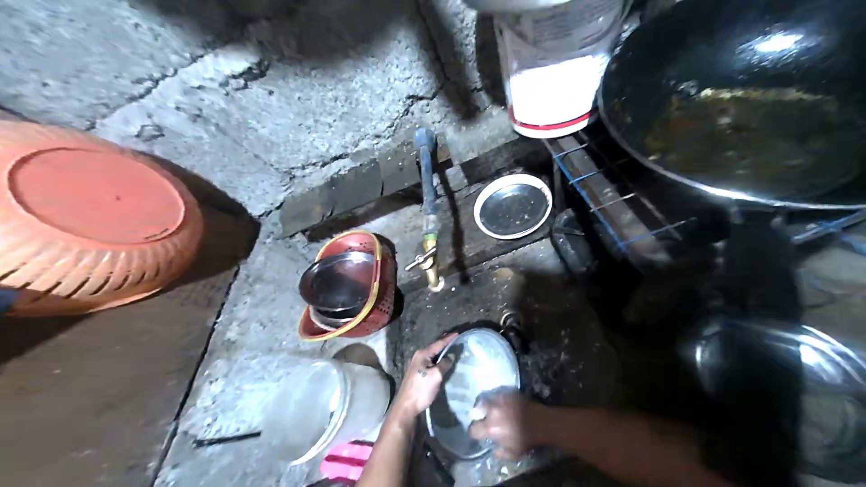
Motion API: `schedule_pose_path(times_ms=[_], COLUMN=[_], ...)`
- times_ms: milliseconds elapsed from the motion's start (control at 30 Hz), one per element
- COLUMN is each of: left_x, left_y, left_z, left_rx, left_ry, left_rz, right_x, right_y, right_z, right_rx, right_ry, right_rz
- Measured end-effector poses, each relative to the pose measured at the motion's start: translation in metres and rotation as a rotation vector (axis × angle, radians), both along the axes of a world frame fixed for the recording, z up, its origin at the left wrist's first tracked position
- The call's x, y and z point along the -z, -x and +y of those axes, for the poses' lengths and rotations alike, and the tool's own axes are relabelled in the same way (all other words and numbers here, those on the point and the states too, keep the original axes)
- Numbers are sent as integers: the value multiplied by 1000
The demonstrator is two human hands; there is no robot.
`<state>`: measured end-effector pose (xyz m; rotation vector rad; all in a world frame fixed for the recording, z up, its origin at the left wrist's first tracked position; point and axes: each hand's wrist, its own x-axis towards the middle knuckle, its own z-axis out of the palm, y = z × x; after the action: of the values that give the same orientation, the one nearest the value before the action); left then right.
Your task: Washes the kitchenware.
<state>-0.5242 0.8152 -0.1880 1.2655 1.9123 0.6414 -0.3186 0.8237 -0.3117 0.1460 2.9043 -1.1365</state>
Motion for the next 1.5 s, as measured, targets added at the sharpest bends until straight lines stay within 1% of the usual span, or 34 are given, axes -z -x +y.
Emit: schedule_pose_path(times_ms=[67,133,200,233,300,400,433,467,500,533,567,600,667,700,733,767,833,867,900,933,1000,1033,1067,1100,1133,1200,1233,1267,1300,1333,1400,1433,1467,1500], left_x=[-12,-29,-41,-43,-35,0,5,8,10,9,7,6,8,9,9,9,9,8,7,5,3,2,2,3,3,3,3,4,4,3,0,-2,-3,-3], left_y=[-4,-3,-7,-15,-35,-47,-49,-51,-51,-49,-49,-51,-60,-65,-68,-69,-61,-56,-54,-53,-51,-50,-49,-48,-49,-51,-52,-54,-56,-59,-62,-62,-61,-61], left_z=[0,-12,-35,-47,-66,-70,-65,-58,-52,-44,-38,-34,-29,-27,-23,-20,-15,-14,-13,-13,-9,-8,-9,-12,-14,-7,-6,-4,-2,1,9,11,13,15], left_rx=[-79,-227,-286,-265,-166,-20,-11,3,16,19,13,3,-6,-6,-10,-23,-56,-76,-97,-97,-61,-53,-58,-69,-77,-78,-70,-62,-60,-55,-31,-28,-29,-32], left_ry=[-88,-292,-444,-433,-299,-203,-206,-204,-202,-197,-194,-185,-173,-169,-161,-163,-180,-185,-180,-165,-155,-167,-174,-175,-177,-186,-168,-142,-114,-82,-34,-18,-2,13], left_rz=[-46,-37,-9,16,44,72,94,135,166,178,180,183,213,233,245,246,216,180,143,126,126,116,105,91,84,97,127,156,179,197,236,243,248,244], right_x=[-14,-32,-52,-61,-75,-83,-73,-55,-28,1,17,20,19,18,11,-4,-40,-49,-43,-28,7,19,26,28,21,-11,-26,-33,-29,-14,7,14,16,22], right_y=[1,2,6,9,17,24,22,16,8,2,-3,-5,1,9,20,31,50,52,48,39,25,22,23,27,33,51,58,59,53,42,18,13,13,17], right_z=[-13,-21,-29,-33,-38,-51,-56,-59,-57,-46,-24,2,29,22,4,-17,-52,-57,-55,-46,-1,23,36,30,13,-24,-43,-53,-52,-42,13,44,66,72], right_rx=[137,310,465,539,648,622,567,490,417,388,342,299,374,453,559,647,805,816,758,647,461,435,450,517,620,781,828,830,776,671,411,339,310,344], right_ry=[122,279,450,533,704,946,938,843,654,387,180,25,-152,-104,36,301,869,1024,1032,884,311,59,-84,-98,12,501,770,945,972,842,300,40,-115,-169], right_rz=[-26,45,89,110,152,291,321,299,242,191,120,50,16,-21,-84,-151,-88,-26,3,6,5,61,104,90,12,-158,-117,-45,16,37,-7,53,99,127])
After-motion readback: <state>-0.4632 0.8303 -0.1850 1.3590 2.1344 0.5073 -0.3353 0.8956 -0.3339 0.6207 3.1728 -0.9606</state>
